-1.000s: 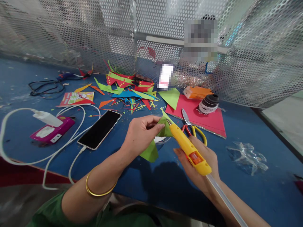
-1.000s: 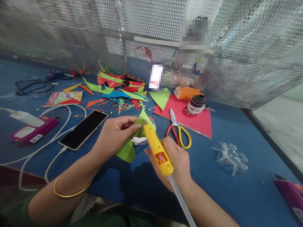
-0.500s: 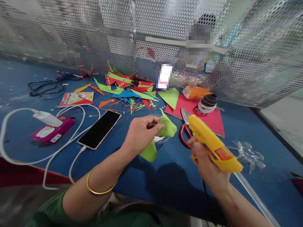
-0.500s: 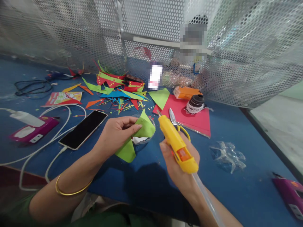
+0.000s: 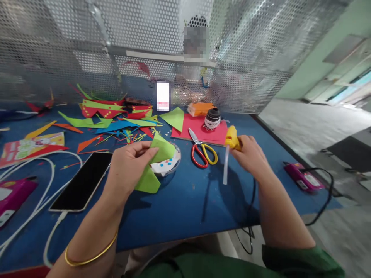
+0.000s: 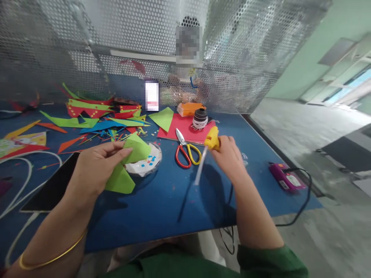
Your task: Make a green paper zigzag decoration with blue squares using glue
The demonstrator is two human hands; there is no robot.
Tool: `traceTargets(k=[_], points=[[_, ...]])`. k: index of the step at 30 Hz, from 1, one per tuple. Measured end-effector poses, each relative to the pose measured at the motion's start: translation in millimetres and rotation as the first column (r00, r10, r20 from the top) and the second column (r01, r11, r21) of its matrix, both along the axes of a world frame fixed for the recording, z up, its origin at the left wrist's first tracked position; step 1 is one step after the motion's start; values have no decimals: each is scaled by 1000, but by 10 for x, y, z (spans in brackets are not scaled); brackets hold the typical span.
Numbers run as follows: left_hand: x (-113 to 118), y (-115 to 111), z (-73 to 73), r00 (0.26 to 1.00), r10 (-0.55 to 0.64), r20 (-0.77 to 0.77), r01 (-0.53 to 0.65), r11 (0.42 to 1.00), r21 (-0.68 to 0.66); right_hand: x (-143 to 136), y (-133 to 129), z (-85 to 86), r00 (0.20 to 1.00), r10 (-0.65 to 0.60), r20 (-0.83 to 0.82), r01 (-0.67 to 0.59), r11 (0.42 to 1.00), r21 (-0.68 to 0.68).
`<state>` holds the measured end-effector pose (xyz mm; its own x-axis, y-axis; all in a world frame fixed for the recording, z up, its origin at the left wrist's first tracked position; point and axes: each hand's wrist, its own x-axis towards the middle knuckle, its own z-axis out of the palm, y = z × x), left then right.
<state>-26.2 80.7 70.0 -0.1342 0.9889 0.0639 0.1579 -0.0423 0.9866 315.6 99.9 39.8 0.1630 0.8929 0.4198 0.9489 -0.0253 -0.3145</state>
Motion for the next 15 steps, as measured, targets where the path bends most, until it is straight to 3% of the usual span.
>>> traceTargets(k=[2, 5, 12, 15], points=[[-24, -1, 28, 1000, 12, 20, -12, 1000, 5, 305, -112, 9, 989, -65, 136, 72, 996, -51], [-76, -17, 59, 997, 68, 25, -69, 996, 52, 606, -266, 27, 987, -45, 155, 62, 992, -108], [-223, -53, 57, 982, 158, -100, -136, 970, 203, 842, -338, -126, 979, 13, 204, 32, 976, -216], [-259, -57, 9, 975, 185, -120, -158, 966, 206, 886, -405, -104, 951, 20, 309, 31, 987, -158]])
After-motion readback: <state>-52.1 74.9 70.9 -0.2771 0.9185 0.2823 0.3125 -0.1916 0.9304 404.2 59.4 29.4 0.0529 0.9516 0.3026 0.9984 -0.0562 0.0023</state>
